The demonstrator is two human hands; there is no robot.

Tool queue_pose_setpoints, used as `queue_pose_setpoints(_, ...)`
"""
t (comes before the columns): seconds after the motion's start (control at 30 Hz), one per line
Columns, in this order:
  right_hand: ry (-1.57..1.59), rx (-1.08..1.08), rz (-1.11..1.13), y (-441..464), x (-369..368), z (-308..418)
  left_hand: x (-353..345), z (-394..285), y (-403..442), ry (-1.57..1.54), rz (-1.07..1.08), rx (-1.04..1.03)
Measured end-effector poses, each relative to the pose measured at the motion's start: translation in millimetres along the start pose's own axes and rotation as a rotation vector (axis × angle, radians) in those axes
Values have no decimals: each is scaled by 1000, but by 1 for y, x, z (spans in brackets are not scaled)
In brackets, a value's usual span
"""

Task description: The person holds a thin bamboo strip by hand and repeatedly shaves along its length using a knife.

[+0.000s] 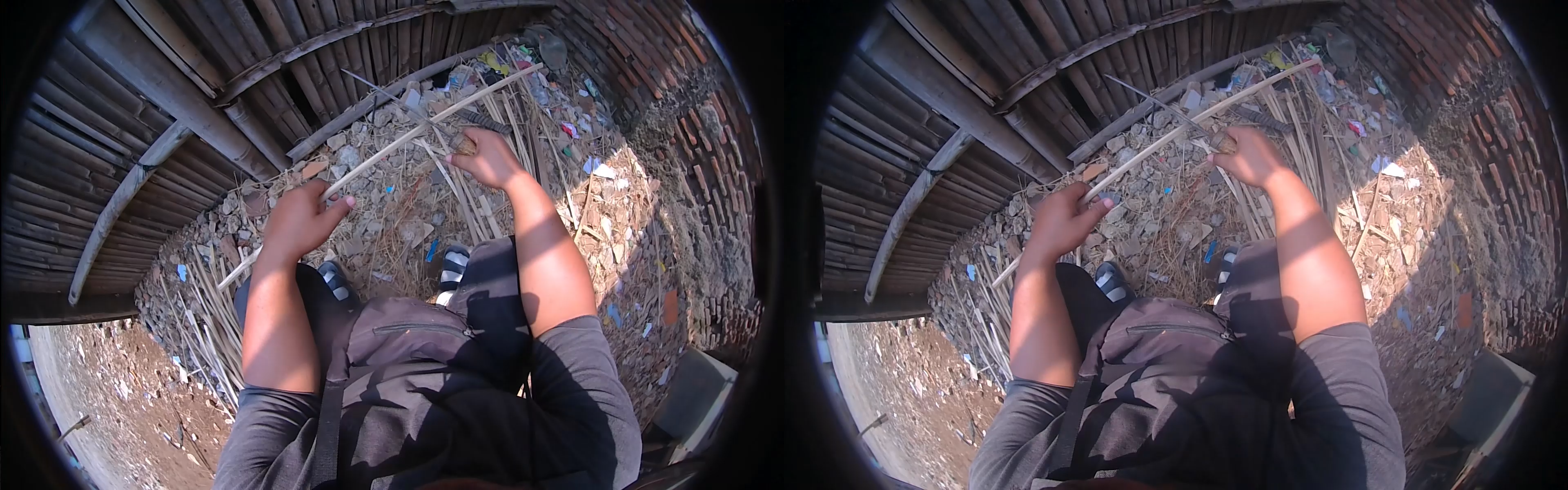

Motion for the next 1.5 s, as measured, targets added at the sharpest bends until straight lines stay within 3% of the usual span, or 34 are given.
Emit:
queue_pose_setpoints(0.4,-168,51,198,0,-31,34,-12,-3,1,-5,7,-24)
queue_pose_setpoints(0.7,-97,102,17,-2,-22,19,-8,-5,0,-35,19,-22)
queue_pose_setpoints(1.5,-167,38,196,0,-25,24,-10,0,-2,-45,82,-16)
Point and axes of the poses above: each hand's wrist, its own y-axis towards the middle knuckle, its own x-axis out of the back of the hand, z = x × y, the point moved 6 cm from there along y, towards the middle knuckle, and after that the axes turned 3 degrees about y, right-handed, at the moved point
